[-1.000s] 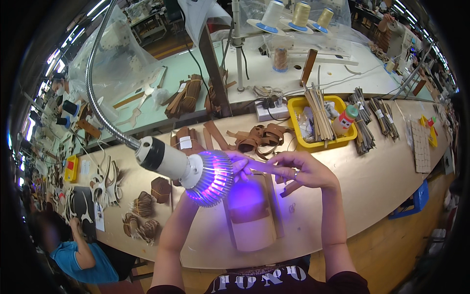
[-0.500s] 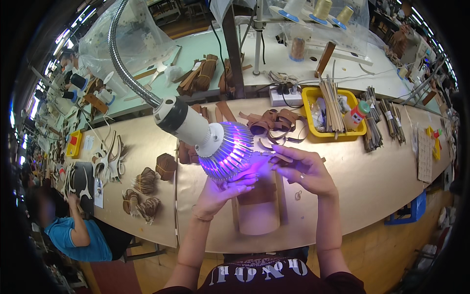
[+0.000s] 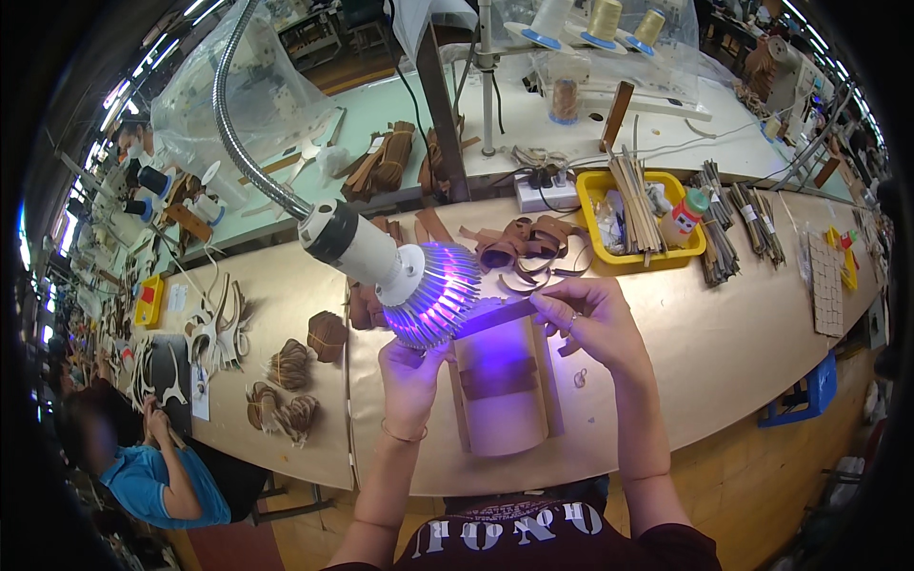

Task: The person repeatedly picks up thin leather strips and wraps them around a cylindrical wooden form under a purple UV lamp. The hands adjust and press each strip into place, building up horizontal bands on the cylinder. The workspace contains additional leather pieces and tools on the table.

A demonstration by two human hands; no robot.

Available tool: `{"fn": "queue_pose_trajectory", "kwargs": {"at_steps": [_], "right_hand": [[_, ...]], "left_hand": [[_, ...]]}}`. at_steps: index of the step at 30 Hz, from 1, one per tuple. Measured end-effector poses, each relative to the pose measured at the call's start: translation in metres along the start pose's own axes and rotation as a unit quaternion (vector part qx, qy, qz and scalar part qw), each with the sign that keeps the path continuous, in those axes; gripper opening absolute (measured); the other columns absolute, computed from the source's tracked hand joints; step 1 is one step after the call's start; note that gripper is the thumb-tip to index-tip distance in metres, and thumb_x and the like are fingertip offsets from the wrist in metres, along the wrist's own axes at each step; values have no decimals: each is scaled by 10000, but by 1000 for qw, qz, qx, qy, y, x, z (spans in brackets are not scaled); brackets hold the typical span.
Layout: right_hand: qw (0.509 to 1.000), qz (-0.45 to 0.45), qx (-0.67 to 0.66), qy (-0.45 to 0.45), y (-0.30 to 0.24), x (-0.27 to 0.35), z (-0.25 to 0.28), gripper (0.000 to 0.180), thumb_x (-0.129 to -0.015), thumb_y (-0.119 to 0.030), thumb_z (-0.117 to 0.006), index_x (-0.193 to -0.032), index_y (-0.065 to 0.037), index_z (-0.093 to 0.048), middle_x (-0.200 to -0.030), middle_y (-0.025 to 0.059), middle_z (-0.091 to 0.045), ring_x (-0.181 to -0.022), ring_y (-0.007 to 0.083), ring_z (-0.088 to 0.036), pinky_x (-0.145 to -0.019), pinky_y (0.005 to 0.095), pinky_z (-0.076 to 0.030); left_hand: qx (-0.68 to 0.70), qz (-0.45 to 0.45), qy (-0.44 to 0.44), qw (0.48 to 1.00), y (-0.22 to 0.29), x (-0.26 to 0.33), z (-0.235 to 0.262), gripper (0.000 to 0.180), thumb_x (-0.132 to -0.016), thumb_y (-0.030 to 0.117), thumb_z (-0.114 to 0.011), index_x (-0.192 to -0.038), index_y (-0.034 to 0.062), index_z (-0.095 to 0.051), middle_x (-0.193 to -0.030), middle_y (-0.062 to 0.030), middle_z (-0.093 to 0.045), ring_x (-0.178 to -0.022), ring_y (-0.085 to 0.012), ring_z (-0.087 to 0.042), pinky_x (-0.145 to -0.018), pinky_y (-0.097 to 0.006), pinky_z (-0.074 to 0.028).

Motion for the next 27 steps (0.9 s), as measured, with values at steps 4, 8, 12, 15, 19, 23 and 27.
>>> {"fn": "queue_pose_trajectory", "kwargs": {"at_steps": [4,8,12,15,19,23,27], "right_hand": [[999,-29,-43,-1,-15,2,-7,192,-881,-124,-669,-967,46,-696,-760,78,-675,-633,90,-607,-589,222,-507],[999,-15,-32,-34,-22,-1,-15,193,-888,-121,-658,-993,36,-695,-766,76,-675,-630,89,-604,-578,221,-499],[998,10,-32,-58,-21,-8,-22,203,-906,-121,-632,-1037,24,-688,-779,75,-677,-643,90,-606,-591,224,-502],[995,40,-44,-75,-18,-14,-29,250,-912,-170,-629,-1076,13,-676,-791,74,-685,-659,87,-616,-586,210,-495],[994,36,-48,-92,-13,-19,-35,275,-918,-185,-624,-1090,26,-664,-803,85,-689,-692,102,-629,-603,221,-500],[993,35,-44,-106,-8,-18,-37,272,-915,-180,-629,-1076,36,-662,-806,86,-689,-690,113,-630,-606,234,-505],[994,24,-30,-102,-2,-17,-36,244,-904,-164,-637,-1033,40,-668,-807,93,-685,-701,109,-631,-615,236,-506]], "left_hand": [[10,28,13,999,13,15,1,95,-902,47,-616,-915,-42,-645,-842,-106,-680,-681,-145,-655,-575,-263,-553],[35,57,44,997,20,20,8,111,-906,67,-616,-911,-41,-638,-833,-108,-678,-695,-160,-671,-630,-285,-590],[57,66,49,995,24,16,16,120,-914,92,-611,-932,-24,-632,-826,-100,-675,-689,-157,-674,-628,-276,-589],[25,41,64,997,29,11,20,124,-919,97,-606,-947,-21,-633,-822,-97,-675,-681,-152,-672,-618,-265,-581],[-24,23,76,996,39,10,25,136,-918,93,-607,-946,-36,-639,-820,-104,-679,-681,-153,-671,-635,-264,-577],[-26,48,74,996,40,14,30,150,-917,101,-612,-945,-43,-645,-819,-110,-681,-677,-153,-671,-640,-263,-573],[-31,62,68,995,34,18,35,151,-911,95,-620,-948,-49,-644,-825,-117,-683,-682,-160,-671,-648,-265,-571]]}}
Point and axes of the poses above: each hand's wrist, its own x-axis away from the middle knuckle, its own z-axis out of the back of the hand, y = z × x, the point moved 3 cm from there along -x, towards the middle knuckle
